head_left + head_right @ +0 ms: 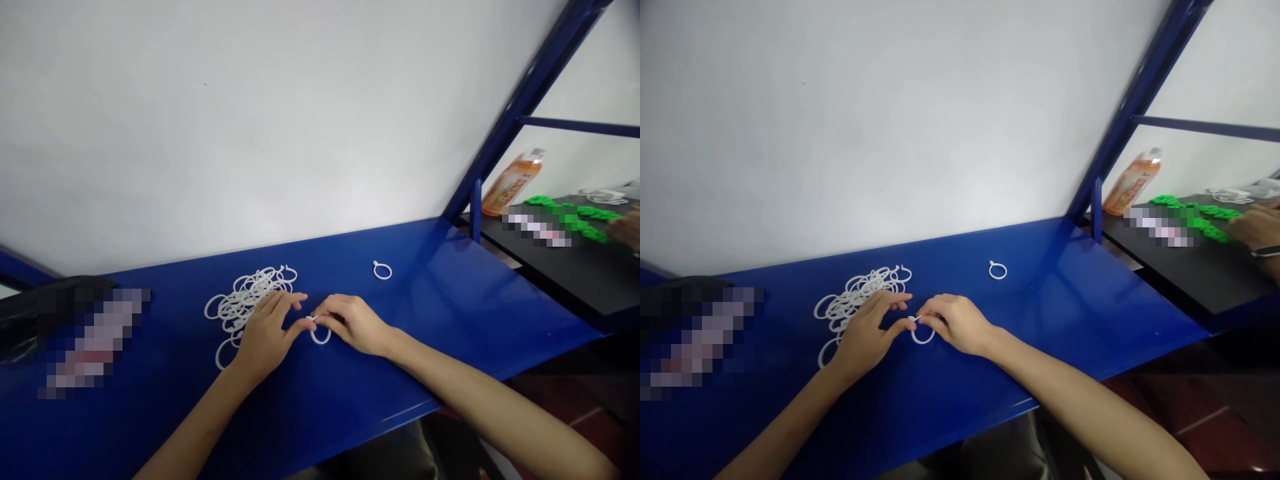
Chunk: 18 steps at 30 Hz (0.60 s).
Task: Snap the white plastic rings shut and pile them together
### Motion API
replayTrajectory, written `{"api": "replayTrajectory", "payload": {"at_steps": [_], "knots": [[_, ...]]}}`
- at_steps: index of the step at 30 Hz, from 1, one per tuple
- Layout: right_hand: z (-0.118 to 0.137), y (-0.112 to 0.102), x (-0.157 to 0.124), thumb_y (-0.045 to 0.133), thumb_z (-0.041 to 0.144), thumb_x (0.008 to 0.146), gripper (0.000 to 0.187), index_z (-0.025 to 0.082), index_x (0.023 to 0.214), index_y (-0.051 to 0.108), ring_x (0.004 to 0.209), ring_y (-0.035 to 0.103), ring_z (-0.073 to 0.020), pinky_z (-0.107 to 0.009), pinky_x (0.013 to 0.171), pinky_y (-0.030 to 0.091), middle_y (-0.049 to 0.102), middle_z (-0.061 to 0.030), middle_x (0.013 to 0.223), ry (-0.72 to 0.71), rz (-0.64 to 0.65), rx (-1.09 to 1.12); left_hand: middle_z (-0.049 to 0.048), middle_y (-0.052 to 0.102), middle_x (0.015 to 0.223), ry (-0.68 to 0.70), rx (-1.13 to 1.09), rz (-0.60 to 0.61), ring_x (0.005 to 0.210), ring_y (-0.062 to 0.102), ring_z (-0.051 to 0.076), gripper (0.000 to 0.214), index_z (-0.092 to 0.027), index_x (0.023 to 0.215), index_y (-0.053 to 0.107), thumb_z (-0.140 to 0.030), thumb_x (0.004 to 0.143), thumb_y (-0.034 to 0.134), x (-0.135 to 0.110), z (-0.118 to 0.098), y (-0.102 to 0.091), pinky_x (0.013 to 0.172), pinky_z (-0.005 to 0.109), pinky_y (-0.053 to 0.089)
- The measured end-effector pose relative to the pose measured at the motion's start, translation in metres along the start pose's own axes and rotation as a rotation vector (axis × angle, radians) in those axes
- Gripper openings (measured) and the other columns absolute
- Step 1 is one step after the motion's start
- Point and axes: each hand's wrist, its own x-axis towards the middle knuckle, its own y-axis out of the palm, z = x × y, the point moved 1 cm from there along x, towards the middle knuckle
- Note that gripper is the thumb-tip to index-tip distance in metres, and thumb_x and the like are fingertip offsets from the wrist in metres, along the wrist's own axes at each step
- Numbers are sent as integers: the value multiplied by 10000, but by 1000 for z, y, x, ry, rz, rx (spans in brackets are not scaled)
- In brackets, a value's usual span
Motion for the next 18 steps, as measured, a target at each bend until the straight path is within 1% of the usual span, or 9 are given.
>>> {"api": "replayTrajectory", "payload": {"at_steps": [2,4,8,12,14,15,16,18], "knots": [[0,0,0,481,256,1033,191,172,1003,649,883,656,-165,-283,803,515,716,-60,979,-53,9,-13,-7,672,846,24,13,-3,856,619,187,153,-224,999,635,-357,925,630,0,-1,0,846,358,482],[1,-1,-1,444,253,1046,222,167,999,643,869,640,-167,-287,794,511,708,-63,953,-99,16,-40,-10,678,818,52,22,0,838,605,186,99,-222,907,641,-314,935,617,0,-5,-1,845,359,456],[7,-4,-5,402,255,1059,266,150,1013,642,815,590,-167,-284,763,497,670,-71,890,-184,30,-117,-17,695,793,99,16,4,803,586,176,153,-216,801,630,-273,941,613,-1,-15,-5,812,351,417],[10,-5,-7,376,267,1064,313,124,1021,652,753,539,-166,-276,723,482,628,-69,831,-226,32,-215,-20,700,776,122,15,6,792,583,173,190,-215,773,634,-303,940,617,-1,-16,-7,793,348,410],[8,-3,-6,380,272,1064,316,126,1032,659,772,552,-167,-277,743,487,635,-71,848,-198,33,-243,-9,709,802,106,35,39,816,592,180,197,-217,799,653,-334,949,599,0,-11,-5,823,357,430],[6,-2,-4,391,278,1062,309,133,1042,663,793,566,-168,-279,760,492,642,-72,864,-170,30,-257,4,720,846,91,61,65,855,601,193,193,-219,851,673,-358,953,586,0,-6,-3,853,368,443],[4,-1,-1,406,287,1058,300,141,1055,667,816,580,-171,-283,777,498,650,-74,881,-134,20,-274,23,732,919,74,100,92,918,608,212,209,-217,934,692,-386,956,571,1,-1,-1,893,387,452],[-3,-3,4,438,296,1049,279,156,1094,675,865,601,-182,-296,803,507,662,-78,917,-40,-25,-329,78,719,1141,40,217,140,1103,587,272,337,-200,1156,678,-436,963,535,2,10,5,990,448,443]]}}
